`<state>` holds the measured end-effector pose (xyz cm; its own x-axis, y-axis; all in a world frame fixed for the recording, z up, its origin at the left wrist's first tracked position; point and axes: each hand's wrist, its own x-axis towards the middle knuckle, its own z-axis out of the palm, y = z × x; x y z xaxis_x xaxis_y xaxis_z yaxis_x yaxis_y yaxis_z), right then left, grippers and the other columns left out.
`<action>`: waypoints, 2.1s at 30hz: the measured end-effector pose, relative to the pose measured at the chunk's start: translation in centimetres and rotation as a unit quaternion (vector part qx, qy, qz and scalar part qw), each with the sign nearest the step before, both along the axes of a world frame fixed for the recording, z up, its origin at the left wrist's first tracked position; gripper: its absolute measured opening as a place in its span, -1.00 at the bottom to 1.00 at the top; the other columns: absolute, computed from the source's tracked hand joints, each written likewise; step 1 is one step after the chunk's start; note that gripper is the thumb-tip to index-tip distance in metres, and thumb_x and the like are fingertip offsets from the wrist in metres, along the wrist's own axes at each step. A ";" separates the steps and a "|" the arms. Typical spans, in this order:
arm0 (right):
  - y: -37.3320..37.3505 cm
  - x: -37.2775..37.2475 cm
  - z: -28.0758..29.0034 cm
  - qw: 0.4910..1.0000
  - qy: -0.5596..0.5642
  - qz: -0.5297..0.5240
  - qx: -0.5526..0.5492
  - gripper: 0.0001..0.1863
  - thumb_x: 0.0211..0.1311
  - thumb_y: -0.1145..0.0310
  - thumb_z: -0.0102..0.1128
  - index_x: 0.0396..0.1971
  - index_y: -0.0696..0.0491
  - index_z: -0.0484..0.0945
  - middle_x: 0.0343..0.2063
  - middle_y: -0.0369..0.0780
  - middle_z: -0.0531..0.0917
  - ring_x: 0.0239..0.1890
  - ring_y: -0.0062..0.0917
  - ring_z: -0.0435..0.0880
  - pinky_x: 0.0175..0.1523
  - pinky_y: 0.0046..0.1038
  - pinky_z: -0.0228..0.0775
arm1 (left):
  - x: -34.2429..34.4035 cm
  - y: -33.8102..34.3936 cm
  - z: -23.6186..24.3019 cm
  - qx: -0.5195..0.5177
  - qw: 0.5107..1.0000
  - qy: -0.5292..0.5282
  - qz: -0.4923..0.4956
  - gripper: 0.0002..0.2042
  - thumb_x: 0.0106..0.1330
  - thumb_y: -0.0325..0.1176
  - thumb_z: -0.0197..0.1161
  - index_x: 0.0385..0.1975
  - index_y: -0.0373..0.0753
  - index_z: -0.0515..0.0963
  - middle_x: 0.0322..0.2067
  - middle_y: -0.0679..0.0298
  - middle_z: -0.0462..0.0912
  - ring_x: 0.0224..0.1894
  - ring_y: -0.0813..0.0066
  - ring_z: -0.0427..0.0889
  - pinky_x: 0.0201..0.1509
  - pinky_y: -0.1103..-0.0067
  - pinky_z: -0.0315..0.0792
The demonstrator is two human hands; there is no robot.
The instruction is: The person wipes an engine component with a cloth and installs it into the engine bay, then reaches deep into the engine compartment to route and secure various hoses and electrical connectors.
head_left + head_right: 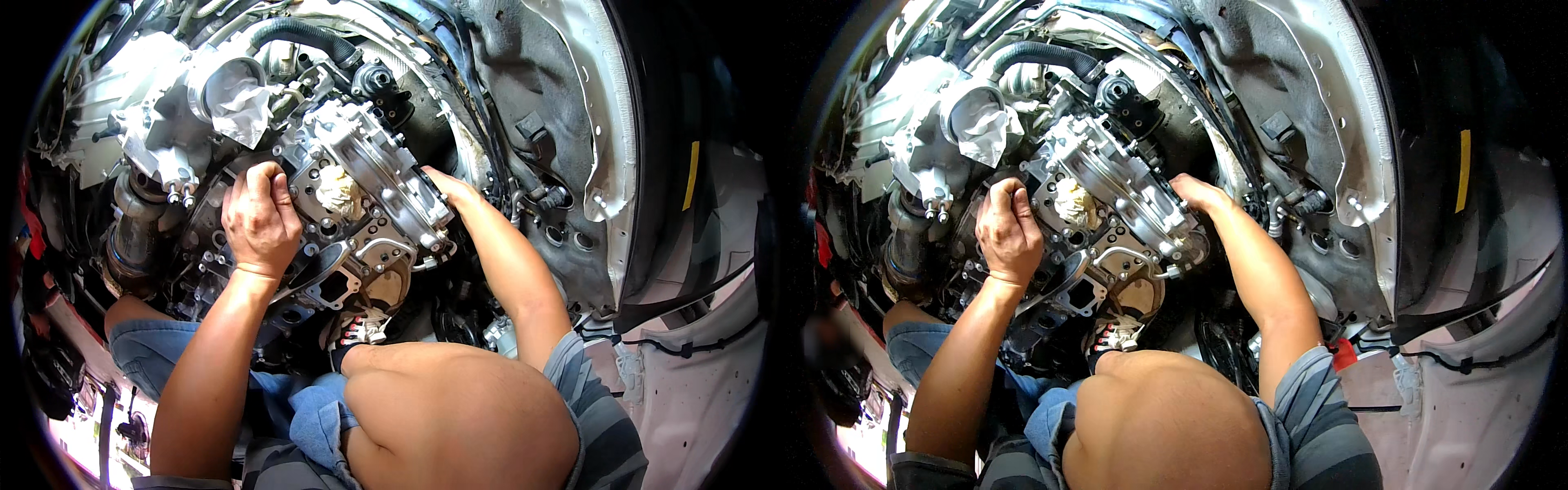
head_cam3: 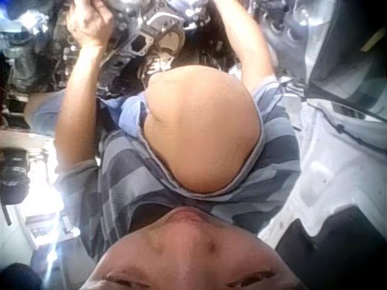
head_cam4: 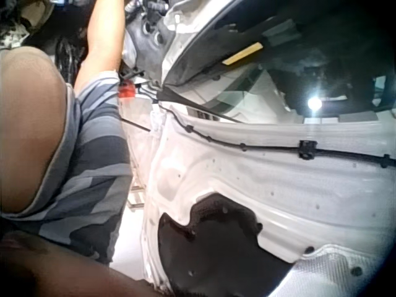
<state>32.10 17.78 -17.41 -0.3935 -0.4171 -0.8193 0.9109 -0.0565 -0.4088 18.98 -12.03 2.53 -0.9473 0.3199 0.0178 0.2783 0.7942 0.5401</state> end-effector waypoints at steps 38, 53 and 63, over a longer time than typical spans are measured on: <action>-0.3 -2.0 3.6 0.962 0.098 0.195 0.165 -0.59 0.31 0.14 -0.02 -0.40 0.24 0.58 -0.53 -0.06 0.61 -0.44 -0.45 0.56 -0.22 -0.31 0.37 | 0.7 0.0 -0.3 0.038 0.997 -0.070 0.017 -0.91 0.35 -0.48 -0.02 -0.41 -0.33 0.34 -0.50 0.12 0.41 -0.48 0.23 0.39 -0.36 0.43 0.29; 0.0 -3.8 5.8 0.967 0.014 0.193 0.166 -0.51 0.32 0.04 -0.04 -0.40 0.24 0.57 -0.58 -0.08 0.55 -0.47 -0.49 0.46 -0.24 -0.36 0.35 | 0.7 -0.3 -0.3 0.044 0.996 -0.076 0.015 -0.91 0.37 -0.47 -0.05 -0.37 -0.34 0.32 -0.51 0.13 0.41 -0.48 0.26 0.39 -0.34 0.46 0.31; -0.3 -2.8 4.5 0.969 0.049 0.192 0.148 -0.55 0.33 0.09 -0.06 -0.30 0.22 0.60 -0.36 0.04 0.64 -0.28 -0.25 0.63 -0.12 -0.25 0.39 | 0.9 -0.2 -0.4 0.051 0.995 -0.082 0.019 -0.90 0.38 -0.46 -0.07 -0.36 -0.34 0.31 -0.51 0.15 0.40 -0.48 0.32 0.36 -0.34 0.49 0.29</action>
